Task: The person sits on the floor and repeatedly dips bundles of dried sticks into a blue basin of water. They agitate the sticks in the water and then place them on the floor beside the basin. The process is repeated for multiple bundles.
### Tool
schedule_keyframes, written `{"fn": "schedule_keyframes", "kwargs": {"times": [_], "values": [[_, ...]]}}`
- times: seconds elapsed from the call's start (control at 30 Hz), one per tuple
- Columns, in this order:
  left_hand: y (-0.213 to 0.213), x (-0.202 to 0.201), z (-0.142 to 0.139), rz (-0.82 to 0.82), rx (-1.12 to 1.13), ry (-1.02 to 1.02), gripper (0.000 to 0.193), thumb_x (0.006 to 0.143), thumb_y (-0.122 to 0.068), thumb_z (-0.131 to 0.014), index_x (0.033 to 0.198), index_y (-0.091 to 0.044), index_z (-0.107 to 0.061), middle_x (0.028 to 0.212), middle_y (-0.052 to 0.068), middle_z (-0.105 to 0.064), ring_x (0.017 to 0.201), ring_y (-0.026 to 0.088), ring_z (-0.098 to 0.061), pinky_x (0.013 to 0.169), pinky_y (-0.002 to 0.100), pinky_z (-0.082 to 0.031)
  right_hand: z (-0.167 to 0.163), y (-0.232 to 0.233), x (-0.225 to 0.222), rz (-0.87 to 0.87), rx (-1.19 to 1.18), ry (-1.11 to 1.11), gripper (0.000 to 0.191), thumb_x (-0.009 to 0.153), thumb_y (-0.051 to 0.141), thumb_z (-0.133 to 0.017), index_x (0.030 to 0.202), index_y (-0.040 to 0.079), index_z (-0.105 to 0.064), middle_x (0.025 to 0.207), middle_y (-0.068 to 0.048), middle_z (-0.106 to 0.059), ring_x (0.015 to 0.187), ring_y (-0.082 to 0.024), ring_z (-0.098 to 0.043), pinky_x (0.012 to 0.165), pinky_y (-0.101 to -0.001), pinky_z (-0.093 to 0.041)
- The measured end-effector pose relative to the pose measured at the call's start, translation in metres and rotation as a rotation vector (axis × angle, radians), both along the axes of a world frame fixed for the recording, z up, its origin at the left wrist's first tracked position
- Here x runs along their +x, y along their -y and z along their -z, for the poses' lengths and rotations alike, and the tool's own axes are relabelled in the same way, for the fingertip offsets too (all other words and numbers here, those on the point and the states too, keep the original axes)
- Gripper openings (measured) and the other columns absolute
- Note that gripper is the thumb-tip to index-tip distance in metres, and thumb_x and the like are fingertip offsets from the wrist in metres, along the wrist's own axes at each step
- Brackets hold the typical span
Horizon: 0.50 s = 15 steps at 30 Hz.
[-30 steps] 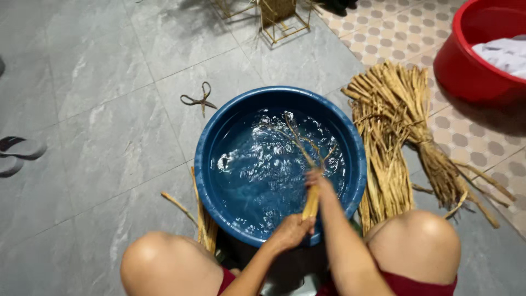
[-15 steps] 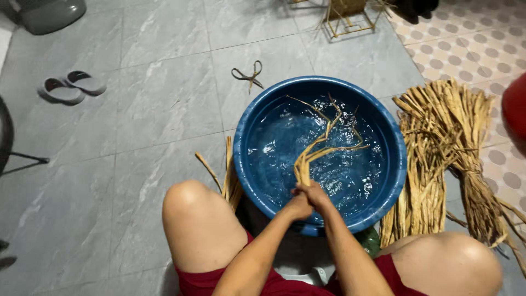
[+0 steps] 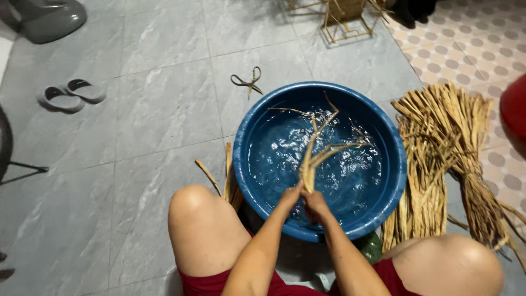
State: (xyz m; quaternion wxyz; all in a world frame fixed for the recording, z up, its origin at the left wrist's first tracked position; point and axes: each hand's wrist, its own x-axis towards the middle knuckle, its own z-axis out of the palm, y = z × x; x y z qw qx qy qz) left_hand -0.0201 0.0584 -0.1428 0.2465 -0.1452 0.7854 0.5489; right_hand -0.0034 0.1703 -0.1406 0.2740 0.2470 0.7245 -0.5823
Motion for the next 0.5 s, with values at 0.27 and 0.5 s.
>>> {"fn": "schedule_keyframes", "kwargs": {"times": [0.27,0.5], "values": [[-0.015,-0.037,0.009,-0.289,0.980,0.246,0.027,0.095,-0.023,-0.073,0.109,-0.001,-0.068,0.080,0.013,-0.072,0.068,0.026,-0.068,0.063,0.042,-0.056,-0.013,-0.012,0.015,-0.418,0.278,-0.482,0.031,0.094,0.034,-0.063,0.106,0.007,-0.071,0.088,-0.018,-0.074,0.077,-0.031,-0.070,0.069,-0.0429,-0.053],[0.005,-0.109,0.010,-0.470,1.081,0.213,0.028,0.103,-0.024,-0.063,0.082,-0.009,-0.052,0.068,0.010,-0.060,0.065,0.030,-0.064,0.064,0.046,-0.057,-0.104,-0.042,0.044,-0.331,0.419,-0.324,0.044,0.098,0.049,-0.059,0.102,0.006,-0.068,0.078,-0.020,-0.070,0.072,-0.037,-0.068,0.069,-0.0470,-0.052]]}}
